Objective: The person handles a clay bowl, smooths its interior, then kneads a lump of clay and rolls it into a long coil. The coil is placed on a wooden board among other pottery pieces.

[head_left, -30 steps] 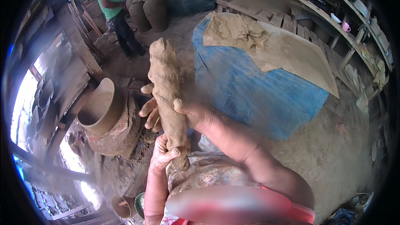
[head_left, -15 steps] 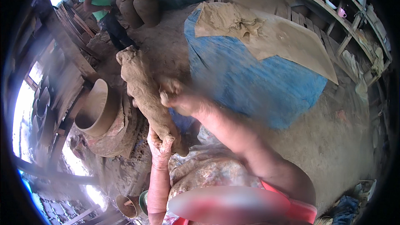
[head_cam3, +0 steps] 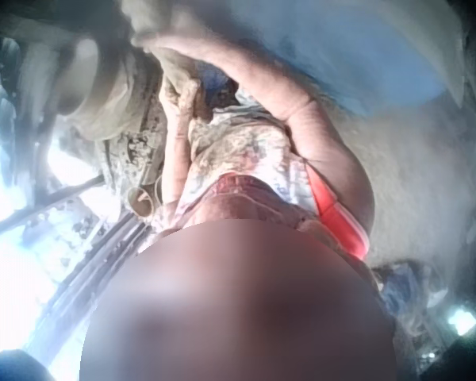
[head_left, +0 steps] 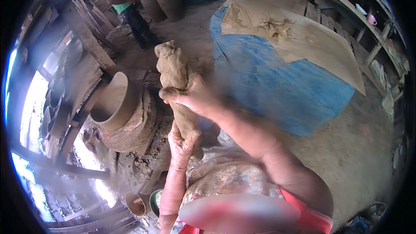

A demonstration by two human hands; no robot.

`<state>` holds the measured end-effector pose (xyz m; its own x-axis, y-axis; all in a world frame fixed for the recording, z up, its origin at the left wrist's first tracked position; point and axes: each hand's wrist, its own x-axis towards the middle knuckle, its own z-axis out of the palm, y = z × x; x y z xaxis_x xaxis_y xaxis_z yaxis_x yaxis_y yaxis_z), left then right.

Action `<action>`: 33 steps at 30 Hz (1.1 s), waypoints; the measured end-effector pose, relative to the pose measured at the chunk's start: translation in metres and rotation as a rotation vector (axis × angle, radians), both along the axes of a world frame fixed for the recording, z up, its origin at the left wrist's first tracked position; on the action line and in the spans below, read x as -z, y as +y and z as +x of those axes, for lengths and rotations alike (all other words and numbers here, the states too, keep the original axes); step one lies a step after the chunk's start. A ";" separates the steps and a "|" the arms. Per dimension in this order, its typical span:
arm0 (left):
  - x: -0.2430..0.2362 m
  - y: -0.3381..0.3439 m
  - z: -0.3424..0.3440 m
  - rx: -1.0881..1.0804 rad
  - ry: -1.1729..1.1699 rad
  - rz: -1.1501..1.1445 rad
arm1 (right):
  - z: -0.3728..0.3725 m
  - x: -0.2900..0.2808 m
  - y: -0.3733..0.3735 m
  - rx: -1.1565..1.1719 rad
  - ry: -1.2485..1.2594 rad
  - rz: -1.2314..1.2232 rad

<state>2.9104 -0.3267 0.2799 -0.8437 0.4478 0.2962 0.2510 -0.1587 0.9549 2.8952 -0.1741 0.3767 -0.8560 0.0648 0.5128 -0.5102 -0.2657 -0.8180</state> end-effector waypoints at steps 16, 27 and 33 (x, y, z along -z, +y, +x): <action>-0.017 -0.005 0.001 0.141 -0.103 0.147 | 0.025 0.017 -0.021 -0.025 -0.132 -0.301; -0.012 0.002 0.010 -0.092 0.047 0.175 | 0.020 0.020 -0.007 -0.244 0.041 0.036; -0.012 -0.003 0.013 0.045 -0.068 0.137 | 0.025 0.018 -0.013 -0.381 -0.194 -0.168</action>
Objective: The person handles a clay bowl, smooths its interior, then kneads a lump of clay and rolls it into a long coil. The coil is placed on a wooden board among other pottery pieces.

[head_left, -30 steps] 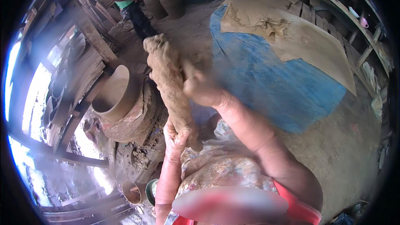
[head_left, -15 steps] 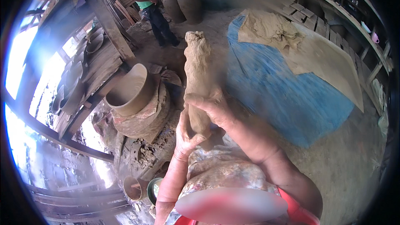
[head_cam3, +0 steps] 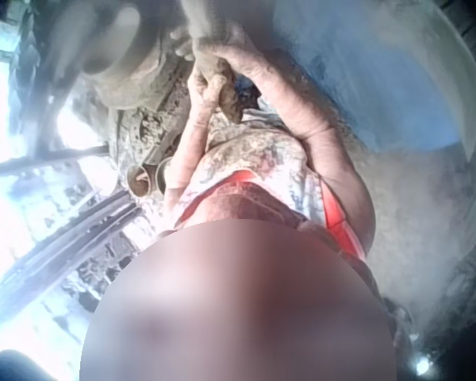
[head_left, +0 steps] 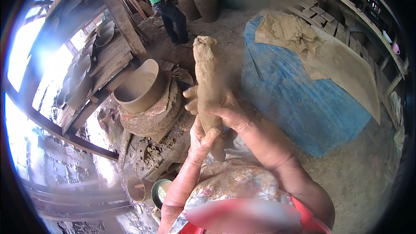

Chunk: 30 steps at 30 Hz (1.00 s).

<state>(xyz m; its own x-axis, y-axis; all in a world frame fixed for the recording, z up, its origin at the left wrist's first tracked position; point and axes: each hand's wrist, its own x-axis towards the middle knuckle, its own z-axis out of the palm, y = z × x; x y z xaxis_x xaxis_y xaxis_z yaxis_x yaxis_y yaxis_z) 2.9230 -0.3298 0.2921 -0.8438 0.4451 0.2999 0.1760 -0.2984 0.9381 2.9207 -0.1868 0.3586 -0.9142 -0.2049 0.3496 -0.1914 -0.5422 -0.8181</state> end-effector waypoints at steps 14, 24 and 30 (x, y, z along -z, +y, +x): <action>-0.004 -0.002 -0.002 0.129 -0.032 0.073 | -0.007 -0.007 0.006 -0.123 0.233 -0.098; -0.002 -0.004 -0.007 0.216 -0.084 -0.209 | 0.017 -0.002 -0.008 0.261 0.145 -0.049; 0.039 0.001 -0.004 0.362 -0.590 0.069 | 0.017 -0.013 0.001 0.329 0.246 -0.067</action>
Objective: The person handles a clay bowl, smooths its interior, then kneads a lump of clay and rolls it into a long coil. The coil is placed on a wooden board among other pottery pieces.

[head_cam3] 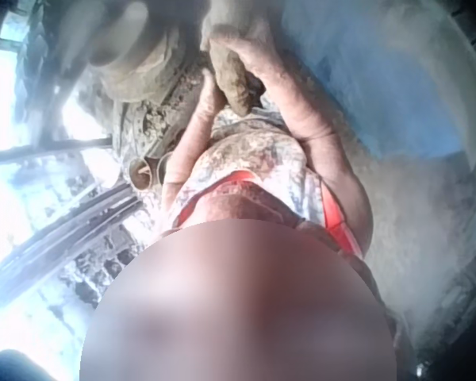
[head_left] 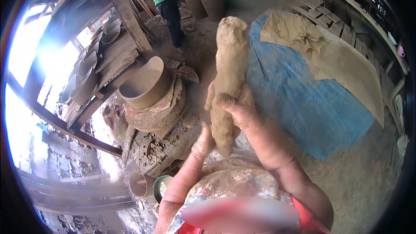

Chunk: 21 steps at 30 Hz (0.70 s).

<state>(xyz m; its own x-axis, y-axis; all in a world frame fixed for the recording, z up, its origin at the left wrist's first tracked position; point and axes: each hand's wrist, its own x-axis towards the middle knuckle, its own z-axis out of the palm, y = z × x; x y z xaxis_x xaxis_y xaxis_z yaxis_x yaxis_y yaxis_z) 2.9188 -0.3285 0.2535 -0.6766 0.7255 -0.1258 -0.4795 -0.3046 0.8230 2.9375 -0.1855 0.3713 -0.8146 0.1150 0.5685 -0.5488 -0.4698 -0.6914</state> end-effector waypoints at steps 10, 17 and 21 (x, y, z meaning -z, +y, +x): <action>-0.021 -0.010 0.011 0.134 0.201 0.068 | 0.012 -0.024 0.016 0.081 0.034 -0.254; -0.034 -0.001 0.025 -0.130 0.601 -0.256 | 0.010 -0.026 0.009 0.218 -0.002 -0.203; -0.023 0.003 0.020 -0.219 0.553 -0.358 | -0.003 -0.016 0.003 0.180 -0.013 -0.168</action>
<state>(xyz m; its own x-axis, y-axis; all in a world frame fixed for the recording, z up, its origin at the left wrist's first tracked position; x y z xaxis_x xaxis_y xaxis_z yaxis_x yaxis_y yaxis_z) 2.9393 -0.3259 0.2761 -0.8367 0.5427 0.0735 0.0804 -0.0109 0.9967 2.9349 -0.1829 0.3874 -0.7796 0.3512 0.5185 -0.6256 -0.4743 -0.6193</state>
